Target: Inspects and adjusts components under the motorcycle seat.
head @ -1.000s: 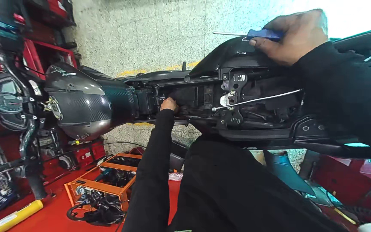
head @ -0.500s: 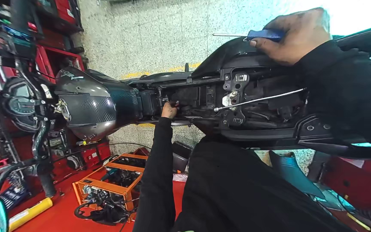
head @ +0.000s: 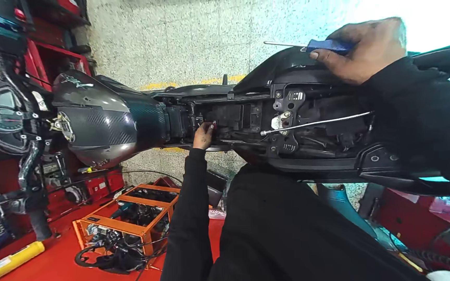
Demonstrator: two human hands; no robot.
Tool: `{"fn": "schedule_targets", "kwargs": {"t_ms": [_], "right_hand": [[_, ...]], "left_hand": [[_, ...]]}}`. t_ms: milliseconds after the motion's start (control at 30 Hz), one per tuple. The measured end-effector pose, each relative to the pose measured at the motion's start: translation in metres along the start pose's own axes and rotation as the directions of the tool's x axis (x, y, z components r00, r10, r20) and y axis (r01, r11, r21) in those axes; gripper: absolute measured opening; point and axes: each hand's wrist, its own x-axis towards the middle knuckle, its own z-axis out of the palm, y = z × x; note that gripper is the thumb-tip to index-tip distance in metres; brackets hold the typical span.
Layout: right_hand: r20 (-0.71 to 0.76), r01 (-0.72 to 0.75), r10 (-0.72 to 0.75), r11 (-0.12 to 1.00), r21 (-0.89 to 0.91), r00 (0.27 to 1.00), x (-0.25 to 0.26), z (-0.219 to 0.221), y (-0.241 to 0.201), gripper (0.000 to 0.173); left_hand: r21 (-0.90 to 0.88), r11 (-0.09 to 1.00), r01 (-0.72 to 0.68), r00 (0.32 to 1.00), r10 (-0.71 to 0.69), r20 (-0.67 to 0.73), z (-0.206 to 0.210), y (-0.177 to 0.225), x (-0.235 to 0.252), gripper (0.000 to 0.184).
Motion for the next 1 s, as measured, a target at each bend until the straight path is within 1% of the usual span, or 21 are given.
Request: {"fn": "schedule_targets", "kwargs": {"t_ms": [67, 200, 367, 500, 567, 667, 800, 900, 1000], "right_hand": [[-0.014, -0.001, 0.001, 1.000, -0.007, 1.000, 0.001, 0.001, 0.000, 0.070], [0.002, -0.014, 0.014, 1.000, -0.021, 1.000, 0.000, 0.002, 0.002, 0.071], [-0.001, -0.006, 0.006, 0.999, -0.035, 1.000, 0.001, 0.003, 0.002, 0.071], [-0.004, 0.000, 0.000, 0.999, -0.044, 1.000, 0.003, 0.003, 0.003, 0.072], [-0.005, 0.006, -0.006, 0.999, -0.044, 1.000, 0.002, 0.005, 0.004, 0.073], [0.008, -0.016, 0.016, 0.998, -0.053, 1.000, 0.002, 0.003, 0.003, 0.072], [-0.002, -0.010, 0.010, 0.998, -0.063, 1.000, 0.003, 0.003, 0.003, 0.073], [-0.003, -0.014, 0.014, 0.998, -0.063, 1.000, 0.002, 0.003, 0.001, 0.072], [-0.007, -0.013, 0.013, 0.998, -0.061, 1.000, 0.001, 0.002, 0.000, 0.071]], "left_hand": [[0.006, 1.000, -0.021, 1.000, 0.021, -0.008, -0.001, -0.002, 0.001, 0.037], [0.105, 0.994, -0.005, 0.997, 0.013, -0.078, 0.004, 0.001, 0.000, 0.035], [0.273, 0.962, -0.021, 0.996, 0.045, -0.080, 0.004, 0.011, -0.010, 0.036], [0.240, 0.970, -0.022, 0.995, 0.045, -0.090, 0.001, 0.013, 0.002, 0.034], [0.221, 0.974, -0.041, 0.997, 0.053, -0.047, -0.002, 0.012, 0.003, 0.035], [0.176, 0.984, -0.011, 0.996, -0.003, 0.084, -0.012, 0.021, 0.003, 0.033], [0.190, 0.982, 0.007, 0.976, -0.048, 0.212, -0.021, 0.036, 0.011, 0.031], [0.230, 0.973, -0.034, 0.973, -0.021, 0.230, -0.020, 0.040, 0.014, 0.032], [0.164, 0.986, -0.040, 0.985, 0.011, 0.175, -0.021, 0.033, 0.018, 0.029]]}}
